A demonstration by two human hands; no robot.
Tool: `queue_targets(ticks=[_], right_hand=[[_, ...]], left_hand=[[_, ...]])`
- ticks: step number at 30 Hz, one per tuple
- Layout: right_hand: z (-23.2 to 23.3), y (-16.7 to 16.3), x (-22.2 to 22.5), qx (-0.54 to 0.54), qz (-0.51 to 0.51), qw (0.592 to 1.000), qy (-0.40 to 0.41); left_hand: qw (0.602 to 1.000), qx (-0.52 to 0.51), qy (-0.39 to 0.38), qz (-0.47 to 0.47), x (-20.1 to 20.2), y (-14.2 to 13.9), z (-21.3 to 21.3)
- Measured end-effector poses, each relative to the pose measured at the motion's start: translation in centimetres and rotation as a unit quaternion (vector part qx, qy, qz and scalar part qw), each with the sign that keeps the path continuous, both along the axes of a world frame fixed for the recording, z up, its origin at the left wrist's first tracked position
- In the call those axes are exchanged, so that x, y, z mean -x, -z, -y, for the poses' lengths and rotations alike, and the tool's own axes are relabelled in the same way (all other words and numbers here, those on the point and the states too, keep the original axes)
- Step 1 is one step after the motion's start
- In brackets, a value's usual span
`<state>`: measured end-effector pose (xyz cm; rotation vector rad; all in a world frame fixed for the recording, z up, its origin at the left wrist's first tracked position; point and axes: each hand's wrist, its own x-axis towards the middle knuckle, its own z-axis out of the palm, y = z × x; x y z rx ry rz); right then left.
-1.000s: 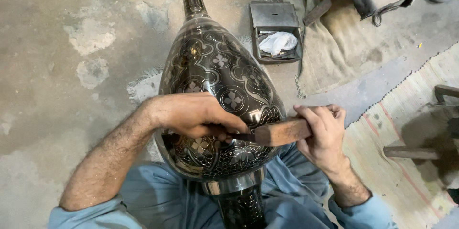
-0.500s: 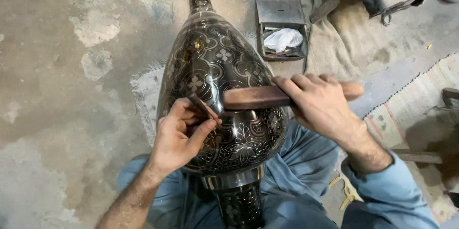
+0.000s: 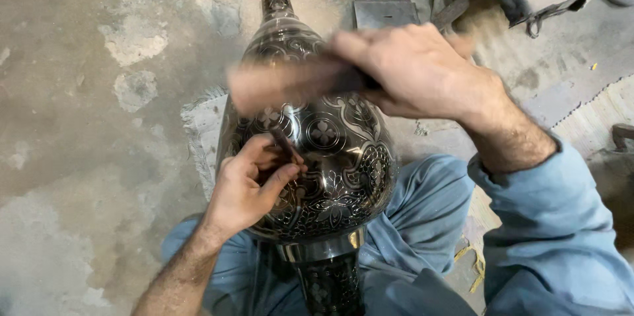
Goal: The person sits on the floor and uses a chisel and wooden mallet to engrave floral patterns into a large metal vessel. They repeatedly strike the chisel to deepen the design on the vessel's surface.
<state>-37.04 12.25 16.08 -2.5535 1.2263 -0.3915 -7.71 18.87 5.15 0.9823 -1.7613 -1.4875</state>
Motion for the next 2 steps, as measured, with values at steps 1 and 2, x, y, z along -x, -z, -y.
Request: queue_targets(ticks=[1, 2], right_hand=[[-0.41, 0.21, 0.45, 0.020, -0.029, 0.999, -0.020], [-1.00, 0.41, 1.10, 0.039, -0.057, 0.997, -0.037]], left_hand=[[1.000, 0.002, 0.016, 0.003, -0.06, 0.00, 0.30], [0.999, -0.002, 0.029, 0.031, -0.20, -0.03, 0.54]])
